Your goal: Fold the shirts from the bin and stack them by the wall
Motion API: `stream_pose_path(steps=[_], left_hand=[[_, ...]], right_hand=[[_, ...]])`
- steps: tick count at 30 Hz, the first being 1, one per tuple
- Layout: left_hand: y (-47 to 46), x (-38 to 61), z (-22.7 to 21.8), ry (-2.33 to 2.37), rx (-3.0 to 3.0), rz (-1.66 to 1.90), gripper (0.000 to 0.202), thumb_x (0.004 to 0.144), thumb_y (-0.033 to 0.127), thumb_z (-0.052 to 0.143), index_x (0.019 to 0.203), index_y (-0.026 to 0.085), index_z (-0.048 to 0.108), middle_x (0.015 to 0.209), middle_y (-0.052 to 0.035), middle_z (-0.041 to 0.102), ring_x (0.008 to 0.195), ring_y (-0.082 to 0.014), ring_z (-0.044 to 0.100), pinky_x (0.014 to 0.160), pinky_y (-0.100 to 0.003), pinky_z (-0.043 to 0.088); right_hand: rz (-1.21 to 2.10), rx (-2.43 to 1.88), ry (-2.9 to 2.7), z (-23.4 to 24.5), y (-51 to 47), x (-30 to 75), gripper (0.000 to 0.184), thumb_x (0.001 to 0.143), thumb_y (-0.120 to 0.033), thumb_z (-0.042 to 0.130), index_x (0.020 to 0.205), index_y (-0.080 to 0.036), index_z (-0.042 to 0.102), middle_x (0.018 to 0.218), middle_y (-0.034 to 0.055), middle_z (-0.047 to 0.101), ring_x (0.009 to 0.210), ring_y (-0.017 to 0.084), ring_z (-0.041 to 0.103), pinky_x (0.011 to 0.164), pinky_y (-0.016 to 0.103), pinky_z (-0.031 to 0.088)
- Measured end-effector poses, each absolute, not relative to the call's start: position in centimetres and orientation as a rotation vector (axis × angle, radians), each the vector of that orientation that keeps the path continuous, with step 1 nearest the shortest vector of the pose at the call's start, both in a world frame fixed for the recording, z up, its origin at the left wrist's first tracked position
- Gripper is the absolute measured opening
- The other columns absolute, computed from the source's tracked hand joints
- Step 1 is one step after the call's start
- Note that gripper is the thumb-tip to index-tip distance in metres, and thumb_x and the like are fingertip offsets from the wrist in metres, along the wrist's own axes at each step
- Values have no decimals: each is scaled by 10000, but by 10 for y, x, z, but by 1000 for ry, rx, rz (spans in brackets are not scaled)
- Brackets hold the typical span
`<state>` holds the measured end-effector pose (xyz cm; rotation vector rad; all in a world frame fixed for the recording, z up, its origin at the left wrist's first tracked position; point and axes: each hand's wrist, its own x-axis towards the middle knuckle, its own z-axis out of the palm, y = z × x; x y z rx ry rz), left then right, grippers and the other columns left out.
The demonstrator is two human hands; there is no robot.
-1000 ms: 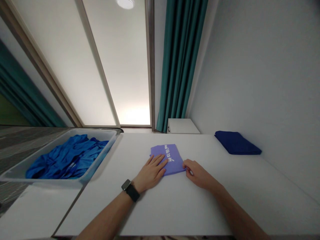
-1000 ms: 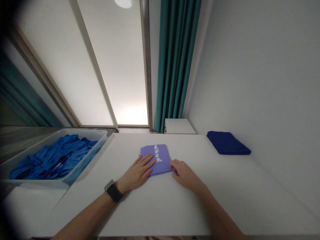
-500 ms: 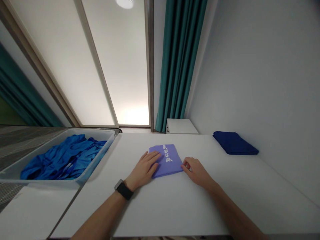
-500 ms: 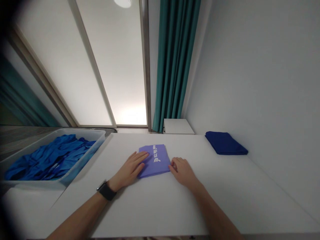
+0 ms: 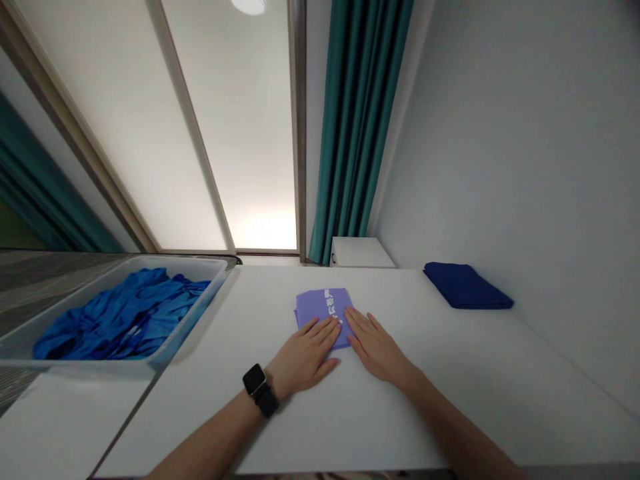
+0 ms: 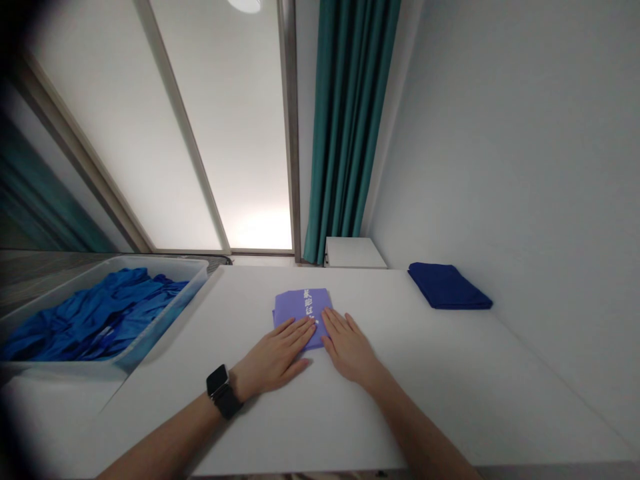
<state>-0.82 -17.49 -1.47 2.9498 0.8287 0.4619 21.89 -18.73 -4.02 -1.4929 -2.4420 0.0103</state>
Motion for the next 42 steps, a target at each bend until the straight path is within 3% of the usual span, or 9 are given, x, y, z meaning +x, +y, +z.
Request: stream_pose_path(steps=[5,12,16,21,28,32,35,38,42], left_hand=[[-170,-17,-5,835,2825,553,507,992,392,389,1460,196,386,1487,-97,452,1381,-227,396,1170,-444,269],[-117,-85,1,1383,2351,982,345,962,320,377,1133,187,646,1072,-87,701,1033,-230,610,945,-414,465],[-103,-98,-12,1416,2346,849,278,918,258,430,963,181,694,949,-73,717,928,-222,624,877,-382,479],[-107,-86,-20,1268,2449,780,257,921,220,459,995,191,703,1035,-63,720,991,-205,614,929,-361,449],[-107,-87,-23,1271,2420,863,255,911,197,447,1037,174,668,1017,-75,706,976,-213,613,912,-369,462],[-107,-87,-22,1371,2395,869,223,894,181,447,937,184,665,929,-68,699,900,-213,613,850,-354,472],[-109,-86,-20,1388,2399,846,212,892,179,459,925,187,668,921,-64,699,895,-214,614,830,-344,462],[-112,-83,-17,1360,2420,812,198,897,182,471,898,188,670,896,-56,696,889,-211,604,834,-340,444],[-118,-73,-14,1232,2471,746,185,900,183,492,870,197,674,882,-39,692,892,-197,586,852,-327,421]], right_hand=[[96,-1514,-2442,-39,-186,222,532,1021,-346,239,1515,-156,292,1547,129,325,1438,207,278,1163,497,255],[130,-1441,-2390,-31,-188,225,563,1006,-339,319,1538,-187,214,1550,127,333,1435,223,285,1169,510,242],[5,-1310,-2399,-19,-196,210,484,970,-276,401,1445,-182,400,1496,135,420,1395,251,349,1169,525,234],[-7,-1256,-2462,-3,-209,175,357,903,-246,512,1245,-167,578,1340,162,556,1245,295,486,1093,507,354],[40,-1271,-2526,-10,-209,137,559,939,-404,494,1453,-210,392,1539,118,360,1404,285,316,1154,503,240],[95,-1253,-2590,-10,-213,144,474,961,-407,456,1391,-209,468,1519,103,399,1411,276,304,1167,523,174],[141,-1236,-2581,-3,-219,163,308,953,-346,470,1209,-216,583,1419,84,520,1351,257,391,1164,514,172],[150,-1257,-2519,5,-221,181,138,930,-243,482,944,-203,613,1148,82,660,1131,232,554,1110,477,274],[-5,-1337,-2488,12,-211,185,157,930,-170,462,827,-193,579,850,55,651,840,207,586,901,397,415]])
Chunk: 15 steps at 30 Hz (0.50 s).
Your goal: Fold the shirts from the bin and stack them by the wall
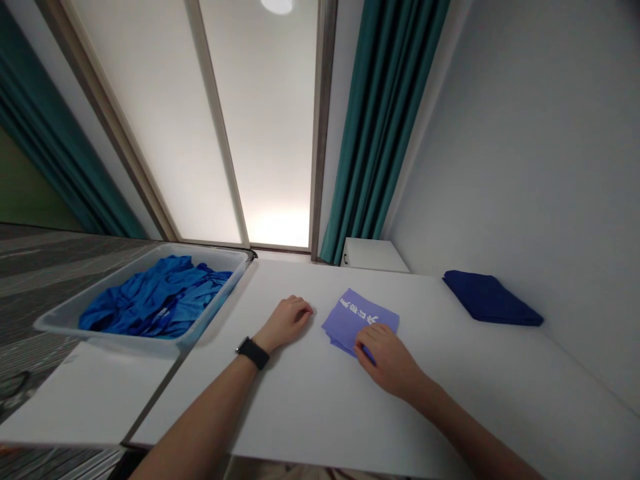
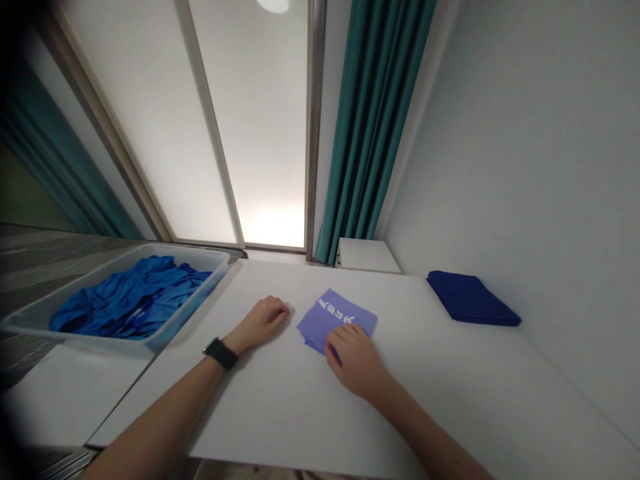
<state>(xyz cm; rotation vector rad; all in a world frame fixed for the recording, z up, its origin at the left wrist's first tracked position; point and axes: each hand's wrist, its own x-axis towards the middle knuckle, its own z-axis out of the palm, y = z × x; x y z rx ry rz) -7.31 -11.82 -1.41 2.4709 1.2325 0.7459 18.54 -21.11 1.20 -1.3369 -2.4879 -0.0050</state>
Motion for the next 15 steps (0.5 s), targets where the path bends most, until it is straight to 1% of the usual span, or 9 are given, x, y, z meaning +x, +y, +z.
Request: stream_pose_path(steps=[2,4,5,8,11,15], left_hand=[[-122,-67,-13,1200,2474,721,174,896,186,506,866,199,677,893,-36,691,898,-195,583,853,-323,414],[-127,-61,-12,1190,2469,704,165,893,191,516,867,201,679,903,-35,690,908,-197,582,853,-325,409],[-129,-58,-11,1187,2467,702,163,893,194,519,866,202,680,904,-34,689,910,-198,581,851,-327,408],[-134,-53,-10,1166,2471,696,163,896,203,520,865,204,680,900,-30,683,906,-197,578,841,-328,407],[-136,-52,-9,1124,2472,691,163,900,206,518,864,206,677,888,-25,681,902,-194,579,835,-322,405],[-134,-54,-9,1137,2462,710,171,899,188,510,836,204,669,875,-22,683,884,-189,586,831,-320,400]], right_hand=[[-124,-1386,-2482,14,-204,176,121,928,-177,481,864,-191,583,867,59,644,852,218,577,864,387,413],[-227,-1431,-2475,15,-199,162,65,917,-214,523,919,-193,584,926,72,639,906,238,567,861,389,407],[-268,-1454,-2473,15,-196,154,72,907,-246,552,947,-194,582,954,80,634,930,250,560,855,390,408],[-359,-1531,-2459,11,-192,139,187,870,-323,615,997,-193,571,1004,100,621,964,279,546,836,402,417],[-377,-1580,-2433,3,-189,137,157,880,-290,594,1000,-194,566,1012,101,622,970,276,551,828,399,425],[-263,-1597,-2399,0,-186,145,95,905,-226,534,990,-201,566,990,91,644,964,258,572,842,384,436]])
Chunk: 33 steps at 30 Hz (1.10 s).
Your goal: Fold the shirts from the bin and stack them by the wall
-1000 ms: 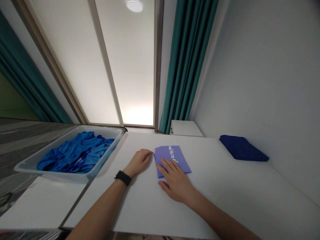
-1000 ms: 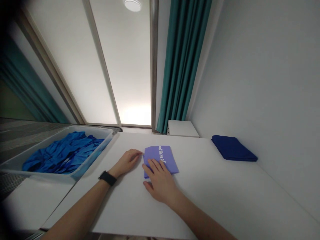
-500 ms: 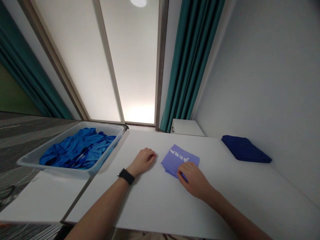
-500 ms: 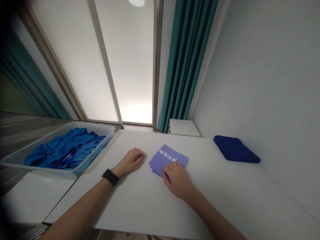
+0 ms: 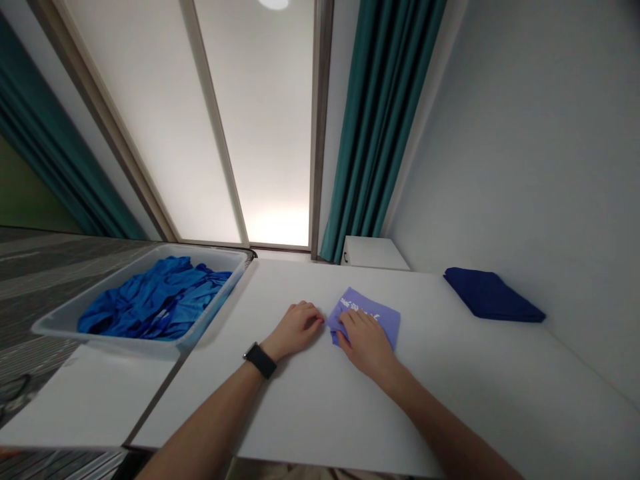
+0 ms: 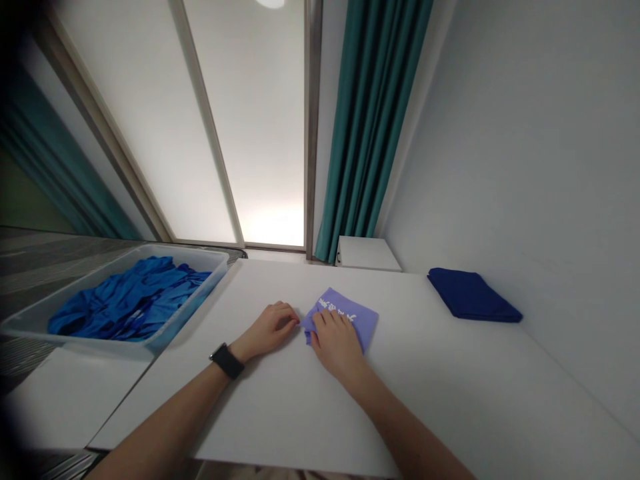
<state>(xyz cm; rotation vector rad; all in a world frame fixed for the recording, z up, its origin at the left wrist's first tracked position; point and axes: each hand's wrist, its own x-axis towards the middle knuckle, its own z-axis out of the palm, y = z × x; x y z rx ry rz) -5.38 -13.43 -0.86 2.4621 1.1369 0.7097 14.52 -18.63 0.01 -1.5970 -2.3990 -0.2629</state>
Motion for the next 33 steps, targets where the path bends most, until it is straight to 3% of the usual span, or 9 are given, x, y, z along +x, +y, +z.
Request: stream_pose_path(steps=[5,10,13,19,23,26,29,33], left_hand=[[-136,-55,-8,1175,2411,739,117,884,226,550,888,199,664,890,-25,690,900,-195,595,853,-327,410],[-145,-48,-6,1146,2422,721,133,877,329,593,926,215,641,944,-23,683,943,-204,590,863,-343,407],[-148,-43,-7,1153,2429,721,144,861,350,621,911,216,634,950,-23,673,957,-210,582,867,-351,401],[-145,-35,-13,1260,2341,670,244,925,379,516,816,206,649,933,-41,658,964,-217,556,883,-378,388],[-150,-37,-5,1265,2415,673,182,895,359,556,834,193,597,896,-40,629,916,-218,546,827,-362,411],[-165,-41,7,1139,2594,582,158,931,275,483,825,197,570,819,-32,604,807,-190,546,753,-326,415],[-191,-42,13,1006,2807,416,208,967,221,393,962,209,601,888,-52,632,842,-196,567,781,-338,415],[-221,-40,7,998,2892,358,354,957,288,444,1298,207,499,1249,-101,603,1060,-257,560,918,-418,418]], right_hand=[[-99,-1559,-2390,5,-190,151,171,892,-169,514,1050,-195,575,1038,95,641,1012,260,575,891,400,450],[15,-1395,-2508,4,-199,164,457,830,-113,540,1279,-191,514,1171,121,597,1100,263,551,951,422,459],[51,-1299,-2516,-2,-204,187,566,818,-128,551,1370,-210,459,1320,132,542,1217,272,499,1048,465,405],[-4,-1221,-2517,-26,-214,234,561,872,-184,514,1426,-196,430,1461,146,459,1354,282,410,1103,508,374],[-31,-1216,-2481,-25,-222,235,610,809,-73,472,1411,-157,438,1478,163,431,1389,278,365,1122,529,350],[-25,-1194,-2489,-15,-225,232,626,756,-28,461,1370,-151,472,1471,169,432,1389,274,362,1125,532,343],[-70,-1172,-2491,-11,-227,235,569,759,-50,502,1317,-161,514,1440,172,463,1382,298,365,1130,577,304],[-36,-1214,-2451,-15,-231,242,490,796,-74,532,1277,-167,524,1364,166,517,1293,287,467,1082,509,407]])
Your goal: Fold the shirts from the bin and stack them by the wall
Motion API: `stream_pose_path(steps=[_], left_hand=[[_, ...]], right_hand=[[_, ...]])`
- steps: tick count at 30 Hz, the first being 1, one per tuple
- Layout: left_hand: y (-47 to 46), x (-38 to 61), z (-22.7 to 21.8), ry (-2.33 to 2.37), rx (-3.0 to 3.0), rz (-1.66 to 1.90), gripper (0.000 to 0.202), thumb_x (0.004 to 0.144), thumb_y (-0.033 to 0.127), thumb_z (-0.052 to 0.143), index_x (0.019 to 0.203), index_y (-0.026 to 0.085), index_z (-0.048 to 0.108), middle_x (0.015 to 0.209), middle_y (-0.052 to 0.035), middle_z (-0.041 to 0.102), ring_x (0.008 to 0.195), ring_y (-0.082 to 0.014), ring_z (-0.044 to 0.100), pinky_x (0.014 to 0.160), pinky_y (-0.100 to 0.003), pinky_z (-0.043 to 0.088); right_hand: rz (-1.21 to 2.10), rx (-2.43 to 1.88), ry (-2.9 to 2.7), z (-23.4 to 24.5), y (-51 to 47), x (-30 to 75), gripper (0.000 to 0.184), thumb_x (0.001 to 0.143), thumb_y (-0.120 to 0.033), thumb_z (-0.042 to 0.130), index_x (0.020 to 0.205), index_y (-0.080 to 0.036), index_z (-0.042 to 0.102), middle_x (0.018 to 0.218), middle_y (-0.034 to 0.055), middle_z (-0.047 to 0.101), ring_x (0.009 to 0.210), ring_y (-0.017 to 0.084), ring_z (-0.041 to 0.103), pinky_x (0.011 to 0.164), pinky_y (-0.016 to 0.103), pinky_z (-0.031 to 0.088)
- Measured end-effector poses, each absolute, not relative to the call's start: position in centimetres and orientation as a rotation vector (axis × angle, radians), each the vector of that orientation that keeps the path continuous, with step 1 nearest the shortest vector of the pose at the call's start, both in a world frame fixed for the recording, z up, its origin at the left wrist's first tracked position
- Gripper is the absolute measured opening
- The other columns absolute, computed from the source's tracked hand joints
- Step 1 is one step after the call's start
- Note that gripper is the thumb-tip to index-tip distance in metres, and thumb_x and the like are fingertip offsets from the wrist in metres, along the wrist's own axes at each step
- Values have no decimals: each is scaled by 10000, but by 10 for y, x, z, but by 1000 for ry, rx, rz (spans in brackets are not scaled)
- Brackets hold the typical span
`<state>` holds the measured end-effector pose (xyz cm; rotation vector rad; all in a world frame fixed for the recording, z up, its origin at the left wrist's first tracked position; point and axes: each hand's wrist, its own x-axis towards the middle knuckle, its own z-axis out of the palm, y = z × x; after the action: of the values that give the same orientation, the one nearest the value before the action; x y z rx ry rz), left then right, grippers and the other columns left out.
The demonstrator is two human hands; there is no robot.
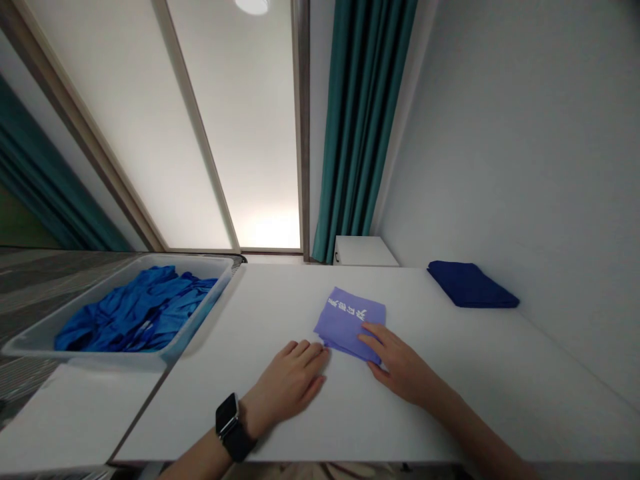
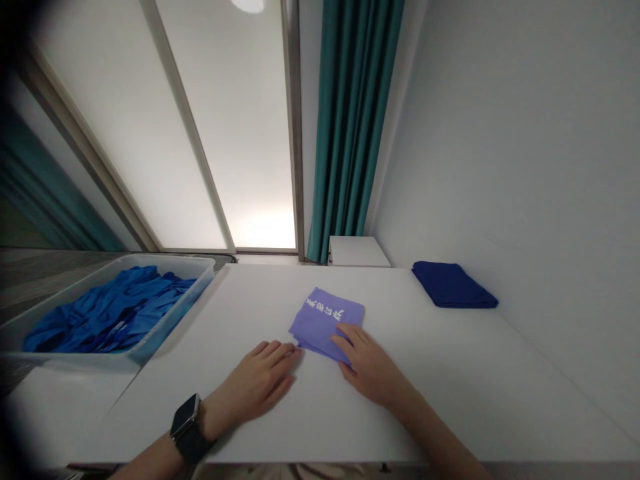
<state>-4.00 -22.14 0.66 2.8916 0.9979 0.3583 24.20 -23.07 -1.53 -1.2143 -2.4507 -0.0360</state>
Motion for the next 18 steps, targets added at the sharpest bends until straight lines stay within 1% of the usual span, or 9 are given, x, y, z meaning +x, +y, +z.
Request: stream_pose_path(steps=[3,6,10,14,18], left_hand=[[-230,-41,-3,935,2894,332,495,967,361,442,1431,198,382,1475,-109,449,1290,-282,449,1060,-450,356],[-229,-43,-10,911,2893,297,572,975,403,424,1492,192,300,1546,-114,349,1408,-277,329,1125,-457,307],[-227,-42,-12,921,2863,313,619,962,430,442,1518,226,259,1547,-107,350,1422,-278,321,1132,-473,312],[-228,-41,-9,937,2836,315,617,947,430,467,1502,214,306,1535,-125,367,1402,-295,357,1116,-492,337],[-228,-41,-8,936,2822,346,615,932,429,492,1492,234,329,1526,-120,386,1384,-303,382,1104,-498,348]], right_hand=[[11,-1215,-2429,-17,-234,245,429,800,-57,530,1213,-172,539,1274,152,551,1199,262,536,1021,446,475],[-3,-1212,-2397,-14,-235,245,318,784,-48,541,1076,-171,558,1168,144,569,1114,256,572,953,424,517],[-85,-1192,-2412,-11,-235,244,271,770,-44,554,1004,-182,557,1073,124,605,1042,253,601,894,420,545],[-204,-1118,-2434,-16,-235,245,234,808,-51,532,989,-192,578,1048,114,640,1043,252,618,953,455,523],[-193,-1112,-2402,-21,-235,249,206,843,-74,525,989,-205,589,1052,107,654,1046,239,631,972,458,519]])
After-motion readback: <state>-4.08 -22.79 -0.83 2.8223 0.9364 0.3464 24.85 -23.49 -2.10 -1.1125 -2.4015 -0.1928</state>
